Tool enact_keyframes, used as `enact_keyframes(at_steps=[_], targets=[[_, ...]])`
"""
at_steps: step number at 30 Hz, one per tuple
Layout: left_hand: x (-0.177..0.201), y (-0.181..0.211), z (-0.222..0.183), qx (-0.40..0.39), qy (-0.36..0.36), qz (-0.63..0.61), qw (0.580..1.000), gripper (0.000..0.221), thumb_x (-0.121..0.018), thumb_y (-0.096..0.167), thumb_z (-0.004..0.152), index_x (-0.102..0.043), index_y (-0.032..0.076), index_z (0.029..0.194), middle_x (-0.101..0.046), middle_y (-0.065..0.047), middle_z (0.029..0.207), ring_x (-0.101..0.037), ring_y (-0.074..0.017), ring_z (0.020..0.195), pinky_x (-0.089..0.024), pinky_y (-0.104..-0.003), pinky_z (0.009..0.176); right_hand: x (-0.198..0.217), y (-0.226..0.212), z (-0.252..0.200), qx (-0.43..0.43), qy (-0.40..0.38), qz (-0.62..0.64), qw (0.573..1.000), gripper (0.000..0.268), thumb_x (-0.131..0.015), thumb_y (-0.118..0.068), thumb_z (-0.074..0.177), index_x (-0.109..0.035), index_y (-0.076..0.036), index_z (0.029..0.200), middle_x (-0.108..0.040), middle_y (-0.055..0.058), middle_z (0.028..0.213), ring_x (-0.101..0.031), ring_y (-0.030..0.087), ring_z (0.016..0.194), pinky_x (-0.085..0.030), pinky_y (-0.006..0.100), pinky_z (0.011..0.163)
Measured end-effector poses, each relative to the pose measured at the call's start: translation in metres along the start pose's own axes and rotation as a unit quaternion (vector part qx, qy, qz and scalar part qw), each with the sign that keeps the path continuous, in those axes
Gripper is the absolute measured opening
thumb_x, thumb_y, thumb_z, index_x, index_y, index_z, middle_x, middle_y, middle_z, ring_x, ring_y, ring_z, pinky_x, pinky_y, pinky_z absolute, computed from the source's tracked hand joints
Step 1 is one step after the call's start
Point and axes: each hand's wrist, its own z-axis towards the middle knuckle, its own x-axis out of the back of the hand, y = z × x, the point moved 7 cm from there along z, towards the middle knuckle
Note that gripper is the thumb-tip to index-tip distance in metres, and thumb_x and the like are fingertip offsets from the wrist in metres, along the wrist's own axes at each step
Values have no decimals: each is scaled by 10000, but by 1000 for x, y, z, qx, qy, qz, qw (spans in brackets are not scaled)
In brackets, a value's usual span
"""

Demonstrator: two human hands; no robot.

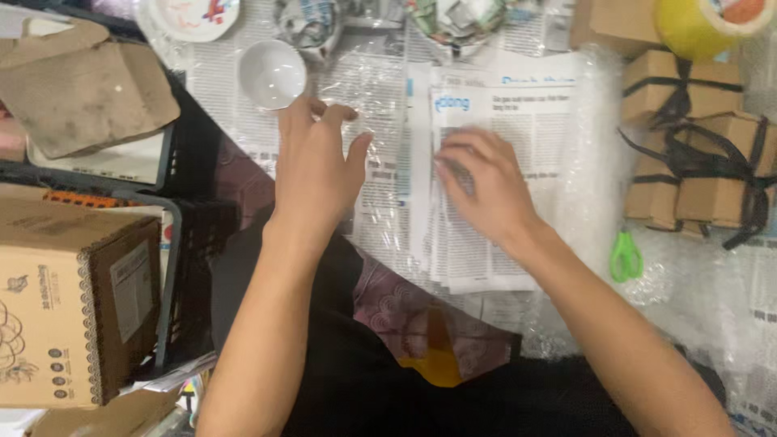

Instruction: The person wraps several ceramic items, including a small bowl, a white cup, and a patterned mug, using sheets of newspaper. Each item is individually wrapped and placed on the table among other wrapped items and packaging materials.

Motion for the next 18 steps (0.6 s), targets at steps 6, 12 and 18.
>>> enact_keyframes(at_steps=[6, 12, 18], targets=[[34, -1, 20, -74, 135, 81, 985, 356, -797, 115, 802, -749, 25, 1144, -496, -326, 1392, -370, -470, 1241, -284, -584, 1008, 11, -43, 6, -43, -5, 11, 999, 495, -734, -233, 934, -604, 26, 1336, -438, 224, 1492, -438, 419, 1370, -384, 510, 1132], [28, -28, 43, -37, 76, 131, 988, 116, -740, 55, 750, -758, -20, 836, -716, -233, 918, -473, -447, 1181, -235, -630, 970, 11, -57, 13, -35, -7, -33, 999, 524, -734, -256, 930, -606, 44, 1340, -443, 256, 1475, -433, 455, 1367, -352, 559, 1129], [26, -27, 38, -51, 106, 151, 982, 67, -679, -43, 688, -709, -7, 736, -684, -183, 670, -656, -381, 726, -268, -597, 1029, 24, -24, 0, -109, 9, -66, 992, 710, -698, -384, 961, -492, 92, 1447, -383, 373, 1528, -365, 506, 1439, -284, 575, 1192]])
